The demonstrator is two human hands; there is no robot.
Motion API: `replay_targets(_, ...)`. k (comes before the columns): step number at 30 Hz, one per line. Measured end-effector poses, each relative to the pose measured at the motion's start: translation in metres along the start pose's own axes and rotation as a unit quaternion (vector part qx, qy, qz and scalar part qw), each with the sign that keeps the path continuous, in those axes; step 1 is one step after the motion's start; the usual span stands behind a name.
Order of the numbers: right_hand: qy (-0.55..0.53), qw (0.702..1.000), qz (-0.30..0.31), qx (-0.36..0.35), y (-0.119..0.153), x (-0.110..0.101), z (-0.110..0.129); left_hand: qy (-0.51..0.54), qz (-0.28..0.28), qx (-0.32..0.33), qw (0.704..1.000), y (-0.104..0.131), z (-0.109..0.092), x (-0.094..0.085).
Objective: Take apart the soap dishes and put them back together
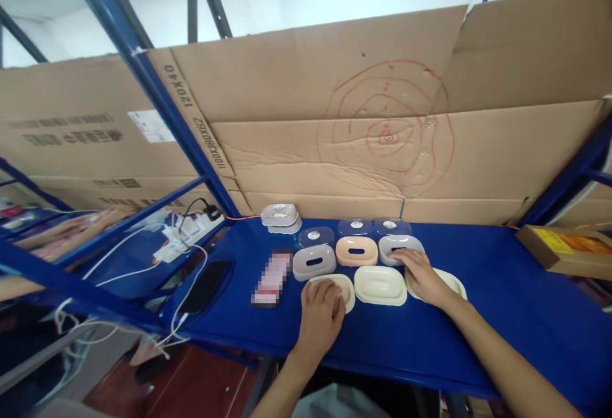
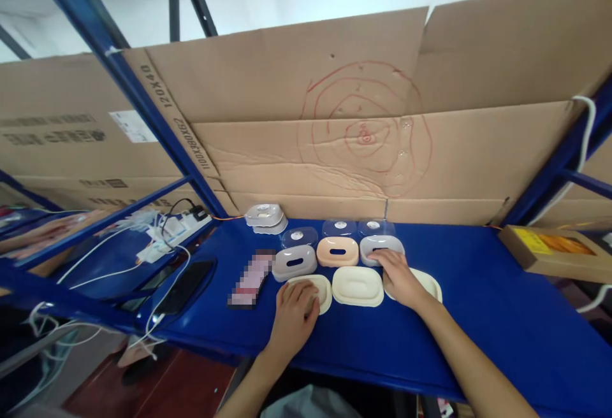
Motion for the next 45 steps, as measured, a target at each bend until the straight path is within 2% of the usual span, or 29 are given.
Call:
replay_targets(4, -0.001, 1.0, 0.004, -0.006, 0.001, -0.002, 0.001, -0.008, -0.009, 0.0, 1.0, 0.0, 0.005, -0.003)
replay_targets(7, 0.004, 1.0, 0.018, -0.024, 0.001, -0.005, 0.005, -0.009, -0.017, -0.009, 1.0, -0.007, 0.026, -0.012)
replay_targets(9, 0.009, 0.999, 0.026, -0.039, 0.0, -0.007, 0.015, -0.009, -0.011, -0.006, 1.0, -0.021, 0.047, -0.02)
replay_targets(11, 0.019, 0.997, 0.028, -0.07, -0.001, -0.005, 0.038, -0.007, 0.018, 0.013, 1.0, -0.042, 0.066, -0.025)
replay_targets(14, 0.029, 0.986, 0.052, -0.158, -0.003, 0.012, 0.096, -0.003, 0.096, 0.072, 0.993, -0.078, 0.083, -0.022)
replay_targets(17, 0.042, 0.971, 0.109, -0.209, -0.012, 0.042, 0.149, -0.001, 0.163, 0.124, 0.979, -0.102, 0.087, -0.011)
replay_targets(20, 0.061, 0.963, 0.154, -0.21, -0.025, 0.067, 0.171, -0.002, 0.193, 0.139, 0.971, -0.108, 0.088, -0.002)
replay_targets(23, 0.037, 0.968, 0.165, -0.184, -0.032, 0.075, 0.169, 0.001, 0.213, 0.129, 0.969, -0.102, 0.091, 0.001)
replay_targets(29, -0.033, 0.971, 0.16, -0.174, -0.029, 0.071, 0.162, 0.023, 0.249, 0.073, 0.965, -0.098, 0.105, 0.008)
replay_targets(34, -0.032, 0.965, 0.195, -0.174, -0.025, 0.072, 0.155, -0.005, 0.27, 0.083, 0.959, -0.097, 0.106, 0.01)
replay_targets(40, -0.012, 0.969, 0.175, -0.173, -0.025, 0.074, 0.152, 0.034, 0.248, 0.079, 0.965, -0.106, 0.098, -0.002)
replay_targets(45, 0.001, 0.967, 0.177, -0.184, -0.024, 0.078, 0.156, 0.055, 0.233, 0.123, 0.963, -0.113, 0.082, -0.005)
Point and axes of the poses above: each hand's wrist, its own y-axis away from the middle knuckle, its own x-axis out of the palm, z = x × y, the point moved 7 cm from there along -y, towards the middle knuckle, and after that the axes turned 3 degrees about -x, right-handed, at the moved point
